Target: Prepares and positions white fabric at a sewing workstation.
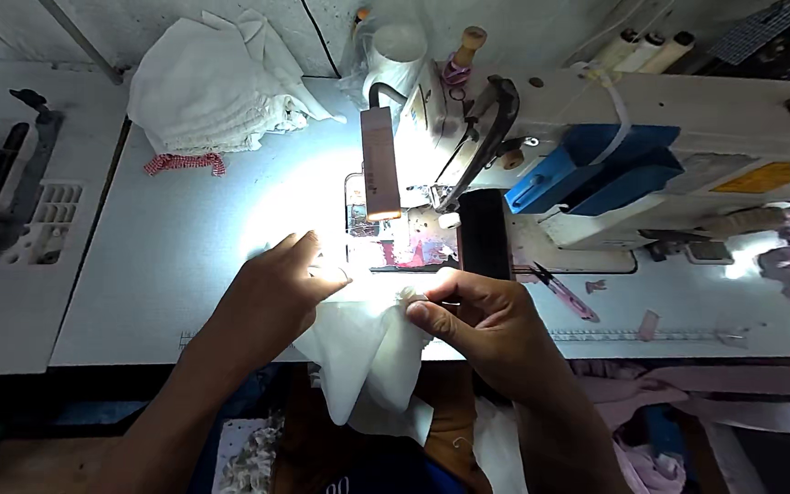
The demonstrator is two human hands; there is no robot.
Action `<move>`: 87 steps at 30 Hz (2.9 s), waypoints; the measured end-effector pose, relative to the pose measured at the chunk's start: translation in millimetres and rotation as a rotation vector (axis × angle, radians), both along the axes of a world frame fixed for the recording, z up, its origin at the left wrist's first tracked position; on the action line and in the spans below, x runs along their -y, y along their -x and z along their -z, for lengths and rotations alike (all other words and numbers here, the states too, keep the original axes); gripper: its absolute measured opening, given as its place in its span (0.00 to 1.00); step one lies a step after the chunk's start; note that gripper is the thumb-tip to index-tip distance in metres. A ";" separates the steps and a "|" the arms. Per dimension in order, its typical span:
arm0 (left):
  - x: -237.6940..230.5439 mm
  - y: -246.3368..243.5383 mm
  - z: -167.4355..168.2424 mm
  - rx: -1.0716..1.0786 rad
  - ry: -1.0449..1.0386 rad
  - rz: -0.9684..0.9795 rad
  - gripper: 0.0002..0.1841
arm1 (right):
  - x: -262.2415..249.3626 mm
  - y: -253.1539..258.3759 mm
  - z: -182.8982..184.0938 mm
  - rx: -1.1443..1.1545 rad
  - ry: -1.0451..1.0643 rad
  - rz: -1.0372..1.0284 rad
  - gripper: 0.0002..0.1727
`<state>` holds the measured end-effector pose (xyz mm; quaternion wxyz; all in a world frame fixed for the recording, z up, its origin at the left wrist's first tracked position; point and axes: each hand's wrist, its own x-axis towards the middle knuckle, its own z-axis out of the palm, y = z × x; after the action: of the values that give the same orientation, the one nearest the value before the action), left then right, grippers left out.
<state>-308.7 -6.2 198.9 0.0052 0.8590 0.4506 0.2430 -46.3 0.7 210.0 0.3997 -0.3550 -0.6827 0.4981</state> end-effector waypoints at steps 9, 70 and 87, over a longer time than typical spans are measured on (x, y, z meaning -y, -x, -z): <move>-7.5 37.9 -9.3 0.041 0.225 0.114 0.21 | 1.5 -7.1 -4.6 0.074 -0.041 0.006 0.09; -50.1 -10.1 39.1 0.296 0.476 0.265 0.10 | -13.5 15.3 59.4 0.076 0.182 0.128 0.06; -69.0 4.9 90.4 0.511 0.648 0.281 0.15 | -33.8 11.7 67.3 0.014 0.159 0.266 0.07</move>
<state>-313.6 62.7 108.4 0.4188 0.7783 0.3666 0.2905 -58.0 34.5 142.7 0.4282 -0.4764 -0.5909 0.4905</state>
